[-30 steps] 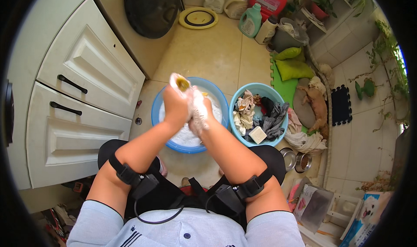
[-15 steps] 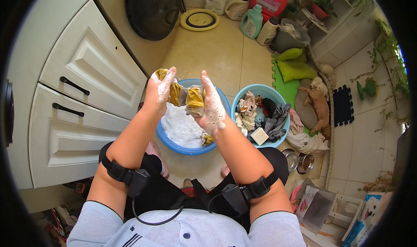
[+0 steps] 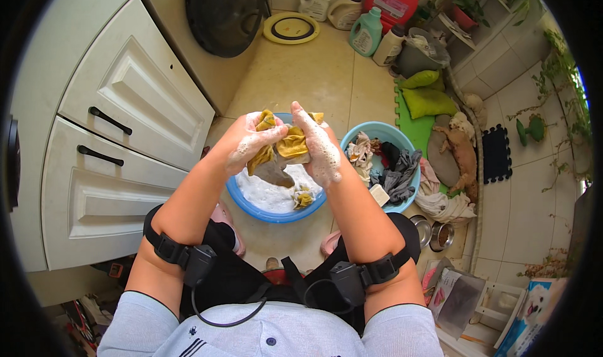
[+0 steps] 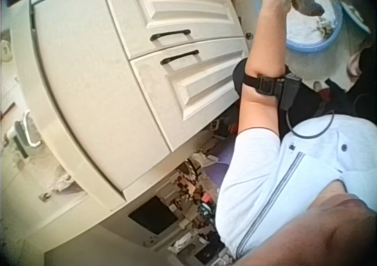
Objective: Hand wash a yellow and grey striped garment in a basin of soapy water.
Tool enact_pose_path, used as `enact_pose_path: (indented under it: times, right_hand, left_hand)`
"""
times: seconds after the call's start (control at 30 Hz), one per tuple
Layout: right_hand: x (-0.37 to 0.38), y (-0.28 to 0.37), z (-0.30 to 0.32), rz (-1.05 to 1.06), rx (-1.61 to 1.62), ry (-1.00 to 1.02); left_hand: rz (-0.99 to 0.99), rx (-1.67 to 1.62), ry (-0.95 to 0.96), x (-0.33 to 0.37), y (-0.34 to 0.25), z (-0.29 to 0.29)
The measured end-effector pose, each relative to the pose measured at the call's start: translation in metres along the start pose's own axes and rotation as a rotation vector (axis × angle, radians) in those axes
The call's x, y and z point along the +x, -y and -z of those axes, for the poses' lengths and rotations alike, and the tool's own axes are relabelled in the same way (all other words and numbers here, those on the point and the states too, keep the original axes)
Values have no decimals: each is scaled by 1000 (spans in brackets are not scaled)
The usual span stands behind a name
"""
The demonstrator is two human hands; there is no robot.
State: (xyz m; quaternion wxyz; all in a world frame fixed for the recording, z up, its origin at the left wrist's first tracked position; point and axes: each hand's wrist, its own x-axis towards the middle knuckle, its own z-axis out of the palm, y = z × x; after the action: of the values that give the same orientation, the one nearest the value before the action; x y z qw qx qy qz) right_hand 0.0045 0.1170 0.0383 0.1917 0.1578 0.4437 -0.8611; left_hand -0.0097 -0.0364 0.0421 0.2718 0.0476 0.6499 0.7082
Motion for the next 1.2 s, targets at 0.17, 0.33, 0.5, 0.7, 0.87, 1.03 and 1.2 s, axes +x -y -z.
enact_pose_path:
  times: [0.17, 0.33, 0.5, 0.7, 0.87, 1.03, 1.2]
  right_hand:
    - [-14, 17, -9, -76, -206, 239]
    - [-2, 12, 6, -71, -407, 168]
    - [0, 3, 2, -78, -326, 125]
    - [1, -4, 0, 22, -363, 178]
    - [-7, 2, -12, 121, -727, 184]
    - [4, -11, -2, 192, -688, 112]
    - [5, -9, -1, 215, -615, 61]
  left_hand:
    - [-2, -284, -70, -1, -4, 1]
    - [-24, -311, -138, 1, -1, 1]
    - [-158, -500, -335, 1, -5, 14]
    - [-128, -435, -174, 1, -10, 2]
    - [-160, -352, -131, 3, -8, 3]
    - [-155, -42, -216, -1, -14, 2]
    - [138, 361, -130, -12, -22, 14]
